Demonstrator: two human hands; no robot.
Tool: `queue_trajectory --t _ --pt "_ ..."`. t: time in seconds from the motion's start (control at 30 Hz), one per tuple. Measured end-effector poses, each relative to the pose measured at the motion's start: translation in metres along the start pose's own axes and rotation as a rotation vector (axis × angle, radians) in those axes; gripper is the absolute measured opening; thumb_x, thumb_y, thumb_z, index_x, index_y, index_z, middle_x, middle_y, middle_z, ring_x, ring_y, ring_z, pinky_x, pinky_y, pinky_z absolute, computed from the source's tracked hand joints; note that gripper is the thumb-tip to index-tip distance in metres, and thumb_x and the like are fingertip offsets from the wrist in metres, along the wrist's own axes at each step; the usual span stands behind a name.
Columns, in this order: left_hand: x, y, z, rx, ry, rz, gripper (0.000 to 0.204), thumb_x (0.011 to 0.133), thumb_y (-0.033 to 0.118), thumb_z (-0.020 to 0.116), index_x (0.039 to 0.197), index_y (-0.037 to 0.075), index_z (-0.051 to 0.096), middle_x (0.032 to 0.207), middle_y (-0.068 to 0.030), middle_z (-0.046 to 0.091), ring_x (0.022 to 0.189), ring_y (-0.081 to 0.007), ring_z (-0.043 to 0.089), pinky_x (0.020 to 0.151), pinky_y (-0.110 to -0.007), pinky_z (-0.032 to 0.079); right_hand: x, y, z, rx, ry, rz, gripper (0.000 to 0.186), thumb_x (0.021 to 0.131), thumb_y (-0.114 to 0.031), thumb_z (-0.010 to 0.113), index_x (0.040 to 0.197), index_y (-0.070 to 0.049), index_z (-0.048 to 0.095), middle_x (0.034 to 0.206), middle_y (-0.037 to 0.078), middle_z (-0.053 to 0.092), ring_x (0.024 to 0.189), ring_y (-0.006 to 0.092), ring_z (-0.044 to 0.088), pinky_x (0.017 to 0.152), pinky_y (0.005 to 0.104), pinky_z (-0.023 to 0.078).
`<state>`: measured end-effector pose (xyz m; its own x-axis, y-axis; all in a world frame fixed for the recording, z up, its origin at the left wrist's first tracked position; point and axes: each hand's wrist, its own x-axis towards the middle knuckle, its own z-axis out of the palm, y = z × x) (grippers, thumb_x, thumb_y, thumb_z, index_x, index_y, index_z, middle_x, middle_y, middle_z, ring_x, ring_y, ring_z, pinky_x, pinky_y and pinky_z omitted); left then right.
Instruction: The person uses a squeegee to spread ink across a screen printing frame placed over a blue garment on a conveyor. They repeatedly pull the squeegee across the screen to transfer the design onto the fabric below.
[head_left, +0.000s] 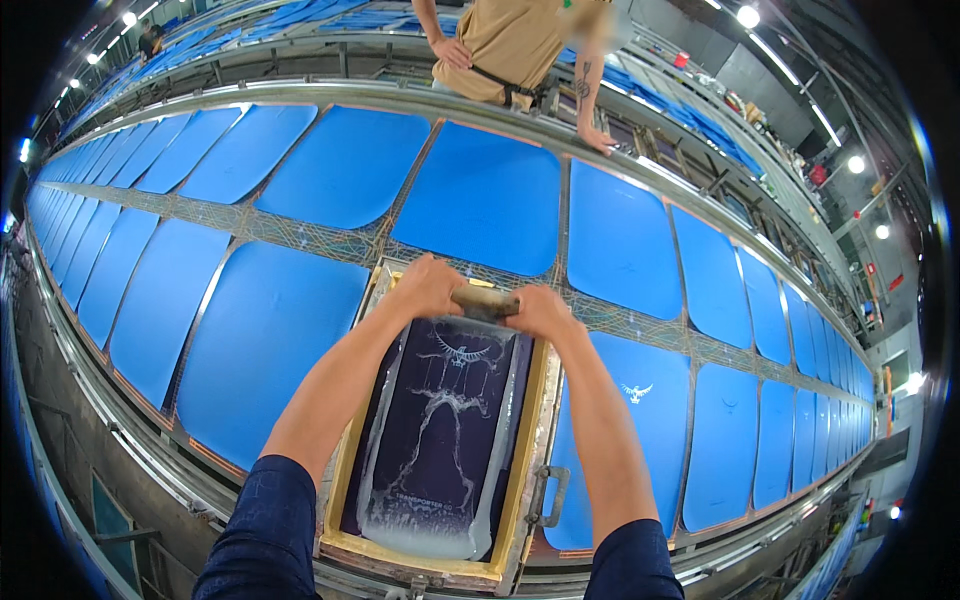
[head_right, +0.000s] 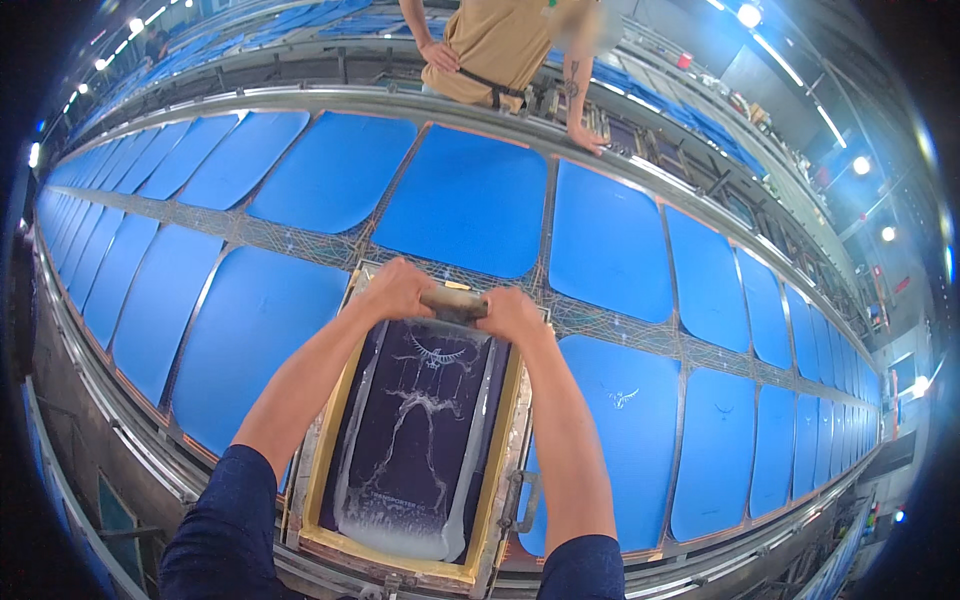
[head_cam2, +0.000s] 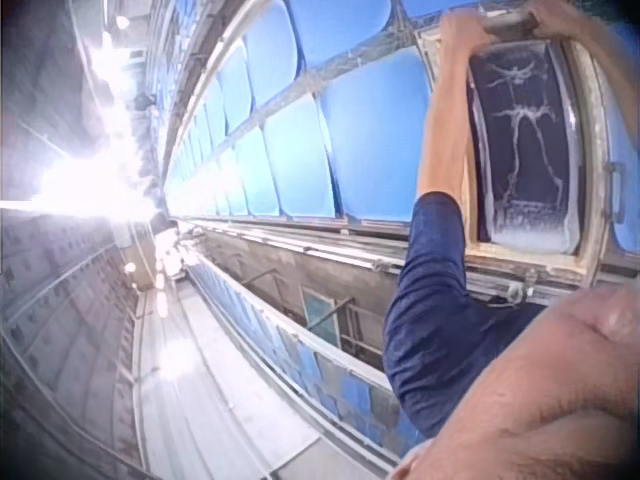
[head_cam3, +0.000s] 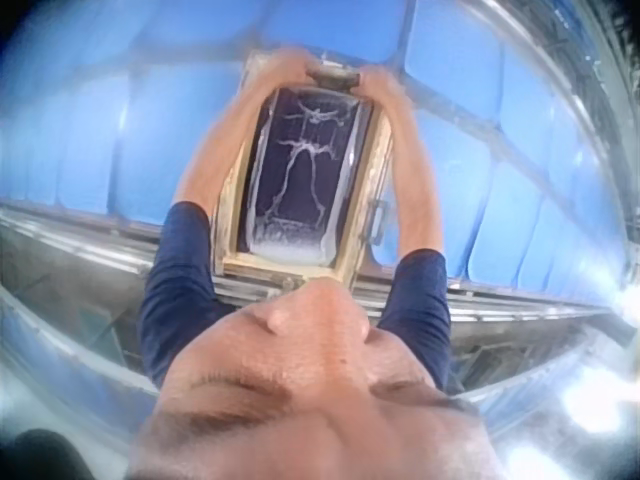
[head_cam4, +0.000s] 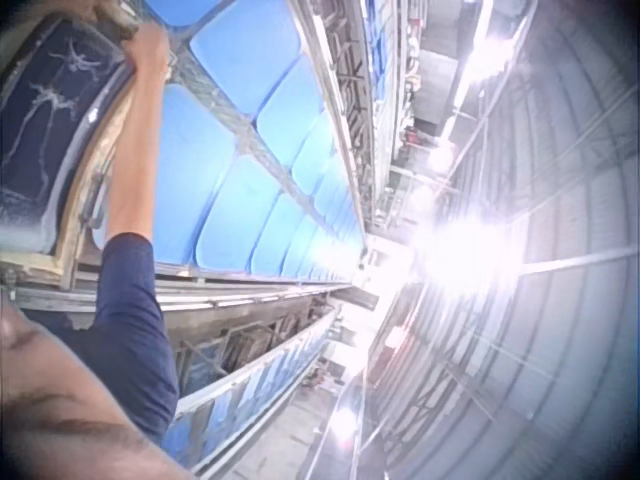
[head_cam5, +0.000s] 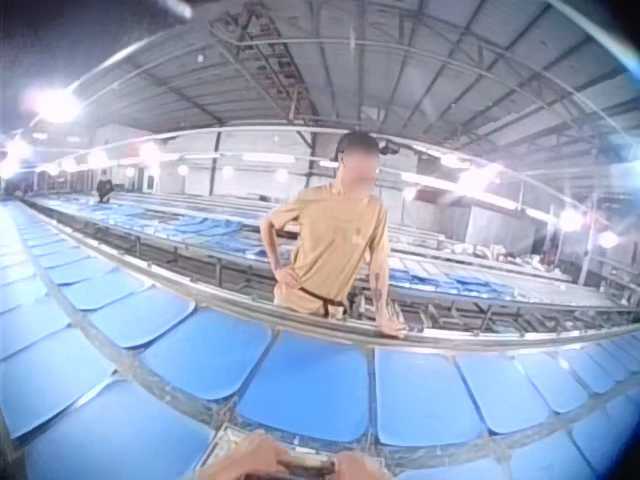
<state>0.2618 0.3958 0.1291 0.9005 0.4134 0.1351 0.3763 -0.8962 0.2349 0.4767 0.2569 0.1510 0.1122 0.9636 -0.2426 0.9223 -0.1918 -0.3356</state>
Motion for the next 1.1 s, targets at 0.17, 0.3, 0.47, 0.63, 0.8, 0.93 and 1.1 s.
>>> queue_trajectory --t 0.17,0.3,0.47,0.63,0.8,0.93,1.1 --pt "0.001 0.006 0.003 -0.091 -0.008 -0.068 0.032 0.068 0.039 0.084 0.088 0.015 0.076 0.076 -0.0141 0.069 0.08 -0.0378 0.068 0.077 -0.047 0.053 0.004 0.01 0.015 0.094 0.054 0.023 0.03 0.075 -0.029 0.08 0.097 -0.01 0.075 0.09 0.019 0.074 0.091 0.039 0.071 0.081 0.0482 0.057" --pt "-0.043 0.032 -0.003 -0.101 -0.008 -0.082 0.029 0.067 0.036 0.085 0.083 0.014 0.074 0.074 -0.0117 0.069 0.079 -0.0371 0.067 0.08 -0.048 0.053 -0.039 -0.026 0.02 0.139 -0.039 0.096 0.027 0.076 -0.028 0.08 0.094 -0.009 0.074 0.087 0.019 0.073 0.087 0.0394 0.071 0.077 0.0486 0.056" --pt "-0.166 0.11 0.003 -0.145 -0.055 -0.018 0.02 0.068 0.031 0.083 0.078 0.016 0.072 0.075 -0.0065 0.069 0.078 -0.0321 0.067 0.084 -0.05 0.048 -0.172 -0.072 0.084 0.055 0.129 -0.026 0.022 0.074 -0.022 0.082 0.088 -0.008 0.074 0.078 0.018 0.07 0.078 0.0363 0.069 0.071 0.0468 0.053" --pt "-0.346 0.201 -0.003 -0.128 -0.025 -0.058 0.014 0.066 0.023 0.081 0.075 0.016 0.072 0.077 -0.0019 0.07 0.078 -0.0255 0.066 0.074 -0.041 0.044 -0.316 -0.145 0.167 0.101 0.126 -0.18 0.027 0.068 -0.019 0.08 0.09 -0.008 0.069 0.083 0.014 0.068 0.086 0.0344 0.067 0.078 0.0472 0.05" --pt "-0.37 0.232 0.007 -0.06 0.023 0.027 0.016 0.067 0.025 0.08 0.078 0.016 0.073 0.084 -0.0037 0.07 0.082 -0.0271 0.066 0.076 -0.044 0.047 -0.367 -0.152 0.178 0.075 0.061 -0.116 0.044 0.075 -0.041 0.082 0.1 -0.007 0.07 0.089 0.016 0.069 0.092 0.0362 0.066 0.082 0.0483 0.048" --pt "-0.399 0.224 -0.013 -0.013 -0.072 -0.085 0.025 0.073 0.035 0.082 0.087 0.015 0.075 0.088 -0.005 0.07 0.09 -0.0273 0.066 0.08 -0.047 0.048 -0.328 -0.138 0.158 0.352 0.393 -0.056 0.051 0.088 -0.049 0.073 0.117 -0.006 0.071 0.107 0.016 0.073 0.092 0.038 0.069 0.087 0.0473 0.054" --pt "-0.386 0.227 -0.013 -0.014 -0.041 -0.012 0.027 0.074 0.035 0.081 0.093 0.016 0.076 0.088 -0.0027 0.07 0.092 -0.0245 0.065 0.084 -0.043 0.045 -0.298 -0.022 0.169 0.234 0.854 0.588 0.043 0.09 -0.035 0.073 0.122 -0.007 0.062 0.103 0.021 0.07 0.091 0.0409 0.066 0.084 0.0512 0.051"
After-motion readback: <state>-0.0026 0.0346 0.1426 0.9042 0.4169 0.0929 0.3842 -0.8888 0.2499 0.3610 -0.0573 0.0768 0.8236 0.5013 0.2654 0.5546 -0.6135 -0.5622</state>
